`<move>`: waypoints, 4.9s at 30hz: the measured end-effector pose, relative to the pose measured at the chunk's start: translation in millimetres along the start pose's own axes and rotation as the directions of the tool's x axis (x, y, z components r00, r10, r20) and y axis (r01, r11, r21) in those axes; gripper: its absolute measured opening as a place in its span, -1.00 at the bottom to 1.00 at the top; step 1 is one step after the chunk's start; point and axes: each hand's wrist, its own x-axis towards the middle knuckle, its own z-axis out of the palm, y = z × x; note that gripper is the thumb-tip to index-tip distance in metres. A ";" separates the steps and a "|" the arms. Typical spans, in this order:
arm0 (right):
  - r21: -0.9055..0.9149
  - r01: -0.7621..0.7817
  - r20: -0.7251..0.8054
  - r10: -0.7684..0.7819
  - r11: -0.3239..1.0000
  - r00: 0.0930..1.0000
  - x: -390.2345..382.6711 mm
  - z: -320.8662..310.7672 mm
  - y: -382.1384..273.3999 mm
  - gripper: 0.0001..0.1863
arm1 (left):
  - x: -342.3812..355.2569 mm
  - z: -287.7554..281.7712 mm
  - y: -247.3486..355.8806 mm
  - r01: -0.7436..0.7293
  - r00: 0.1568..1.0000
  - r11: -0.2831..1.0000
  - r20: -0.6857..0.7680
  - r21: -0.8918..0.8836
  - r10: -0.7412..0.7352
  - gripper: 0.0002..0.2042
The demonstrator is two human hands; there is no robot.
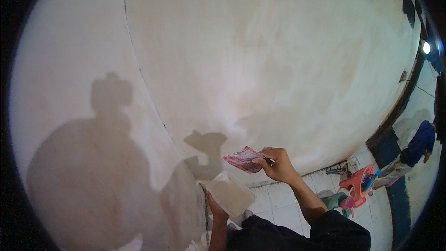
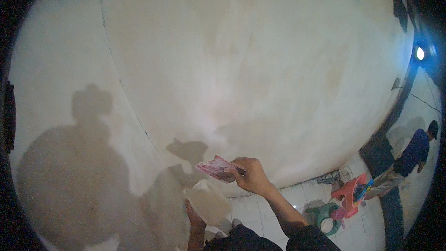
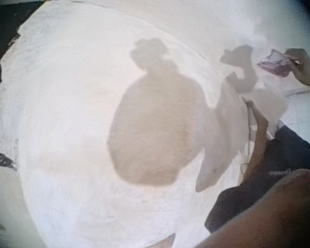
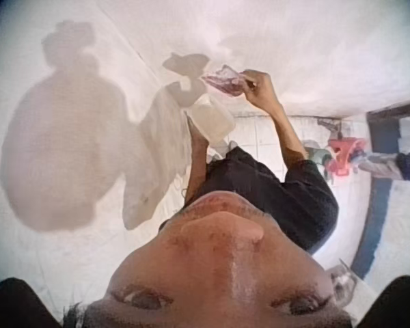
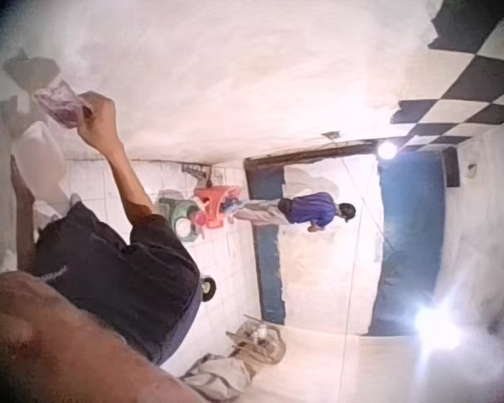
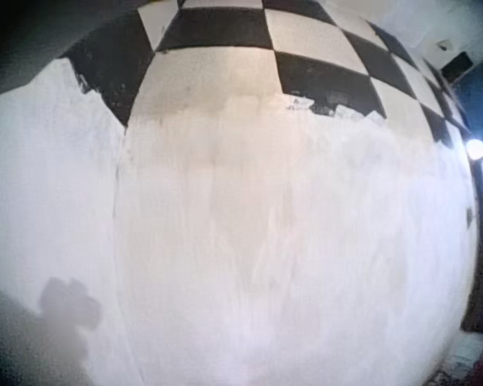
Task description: The person applies a white plaster or filler material to a wall using a handheld spreader tool, frequently picking up more material from a white container.
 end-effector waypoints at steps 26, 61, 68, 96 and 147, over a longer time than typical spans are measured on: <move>-0.150 -0.284 0.189 0.310 0.947 0.932 -57.3 81.8 46.9 -0.80 | -6.5 45.0 7.5 -0.125 0.982 0.991 -0.146 -0.038 0.119 -0.56; 0.551 0.071 0.016 -0.095 0.832 0.995 -60.2 32.5 -82.5 -0.50 | -52.6 -110.1 -38.8 0.078 0.996 0.952 -0.025 -0.297 -0.089 -0.43; 0.165 0.444 -0.220 -0.406 0.881 0.887 -45.0 -16.5 -169.8 -0.60 | -93.0 -151.4 -58.7 0.051 0.999 0.957 0.014 -0.285 -0.049 -0.38; -0.944 0.236 -0.090 -0.868 0.230 0.488 271.2 -163.3 -352.5 -0.72 | -36.9 -83.1 -43.9 0.029 0.997 0.979 -0.058 -0.201 -0.041 -0.33; -0.997 0.016 -0.049 -0.812 0.073 0.582 373.4 -170.7 -398.1 -0.65 | -20.0 -66.4 -38.3 -0.092 0.995 0.942 -0.052 -0.321 0.080 -0.40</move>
